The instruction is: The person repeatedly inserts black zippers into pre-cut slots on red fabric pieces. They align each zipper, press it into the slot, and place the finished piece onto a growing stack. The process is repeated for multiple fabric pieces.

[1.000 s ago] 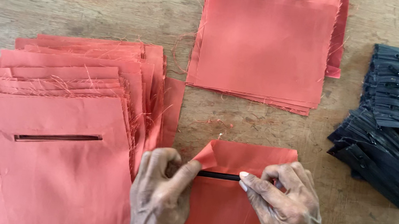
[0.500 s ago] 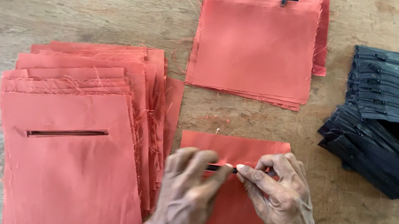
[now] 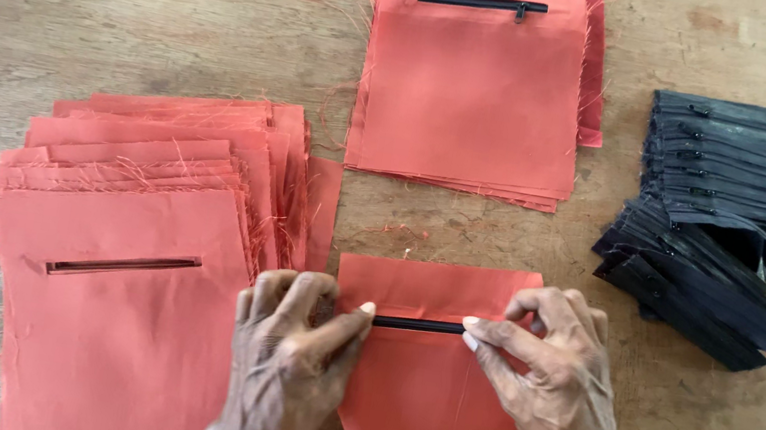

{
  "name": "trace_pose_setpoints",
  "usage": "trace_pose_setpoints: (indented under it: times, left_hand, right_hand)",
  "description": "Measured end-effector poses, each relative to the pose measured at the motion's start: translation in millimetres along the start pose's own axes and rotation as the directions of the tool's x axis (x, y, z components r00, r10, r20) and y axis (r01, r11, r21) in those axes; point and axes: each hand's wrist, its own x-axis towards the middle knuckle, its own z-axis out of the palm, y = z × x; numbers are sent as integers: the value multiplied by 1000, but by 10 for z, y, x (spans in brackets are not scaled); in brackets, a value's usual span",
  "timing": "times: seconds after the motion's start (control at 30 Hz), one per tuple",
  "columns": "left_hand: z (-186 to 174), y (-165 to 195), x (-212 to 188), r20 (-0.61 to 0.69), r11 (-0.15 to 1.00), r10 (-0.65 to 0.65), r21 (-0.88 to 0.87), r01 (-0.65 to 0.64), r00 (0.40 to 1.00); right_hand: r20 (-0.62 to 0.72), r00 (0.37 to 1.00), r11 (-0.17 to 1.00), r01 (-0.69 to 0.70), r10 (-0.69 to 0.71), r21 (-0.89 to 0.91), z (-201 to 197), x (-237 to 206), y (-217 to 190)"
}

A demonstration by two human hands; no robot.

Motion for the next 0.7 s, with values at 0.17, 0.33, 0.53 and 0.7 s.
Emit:
trace_pose_setpoints:
  times: [0.17, 0.33, 0.53, 0.7]
  left_hand:
    - [-222, -46, 7, 28, 991, -2, 136, -2, 1000]
    - [43, 198, 77, 72, 986, 165, -36, -163, 984]
    - [285, 287, -4, 93, 980, 194, -56, -190, 977]
    - [356, 422, 63, 100, 965, 218, -171, -200, 971]
  right_hand:
    - [15, 1000, 1000, -8, 8, -26, -27, -14, -25]
    - [34, 999, 1000, -1, 0, 24, -57, -22, -43]
    - [3, 981, 979, -191, 192, 74, -358, -148, 83]
    - [92, 830, 827, -557, 550, 73, -354, -273, 136]
